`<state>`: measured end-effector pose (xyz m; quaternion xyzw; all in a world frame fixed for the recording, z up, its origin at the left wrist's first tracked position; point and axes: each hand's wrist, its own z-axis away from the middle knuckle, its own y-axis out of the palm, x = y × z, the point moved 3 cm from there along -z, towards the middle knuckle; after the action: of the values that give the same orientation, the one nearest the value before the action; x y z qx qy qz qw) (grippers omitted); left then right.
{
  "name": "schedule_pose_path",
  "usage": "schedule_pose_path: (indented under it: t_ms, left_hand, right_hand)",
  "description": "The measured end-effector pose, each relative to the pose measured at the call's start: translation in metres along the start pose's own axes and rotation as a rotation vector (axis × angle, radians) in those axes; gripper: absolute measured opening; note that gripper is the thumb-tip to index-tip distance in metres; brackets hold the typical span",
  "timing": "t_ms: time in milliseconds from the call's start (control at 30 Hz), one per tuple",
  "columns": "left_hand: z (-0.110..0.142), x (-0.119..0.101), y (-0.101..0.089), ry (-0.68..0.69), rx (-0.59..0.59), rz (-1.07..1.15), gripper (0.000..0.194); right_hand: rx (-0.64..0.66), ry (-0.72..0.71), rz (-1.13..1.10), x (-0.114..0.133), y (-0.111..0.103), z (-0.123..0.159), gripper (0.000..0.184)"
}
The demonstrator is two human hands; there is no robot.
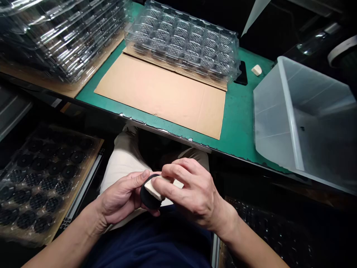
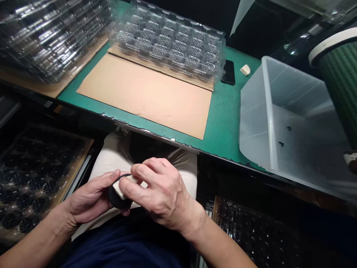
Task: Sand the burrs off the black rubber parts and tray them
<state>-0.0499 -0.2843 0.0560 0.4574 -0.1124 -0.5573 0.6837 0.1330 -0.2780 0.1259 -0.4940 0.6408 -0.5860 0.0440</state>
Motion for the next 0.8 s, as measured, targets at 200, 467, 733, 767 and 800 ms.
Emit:
schedule_pose_path:
  t_ms: [200, 467, 733, 767, 800]
  left_hand:
    - [-0.005, -0.013, -0.001, 0.377, -0.139, 0.028, 0.048]
    - [0.001, -0.021, 0.006, 0.607, -0.179, -0.126, 0.054]
    - [0.002, -0.009, -0.004, 0.148, -0.071, -0.034, 0.038]
    - [0.001, -0.006, -0.005, 0.122, -0.074, -0.021, 0.036]
    - [0.0, -0.003, -0.006, 0.097, -0.08, -0.012, 0.034]
  right_hand:
    - [-0.147, 0.511, -0.18, -0.008, 0.01, 0.005, 0.027]
    - [-0.107, 0.671, -0.429, -0.005, 0.01, -0.001, 0.03]
    - [0.008, 0.218, 0.01, -0.002, 0.002, -0.001, 0.023]
    - [0.027, 0.184, 0.025, -0.002, 0.002, -0.001, 0.025]
    - [0.037, 0.159, 0.04, -0.001, 0.001, -0.002, 0.026]
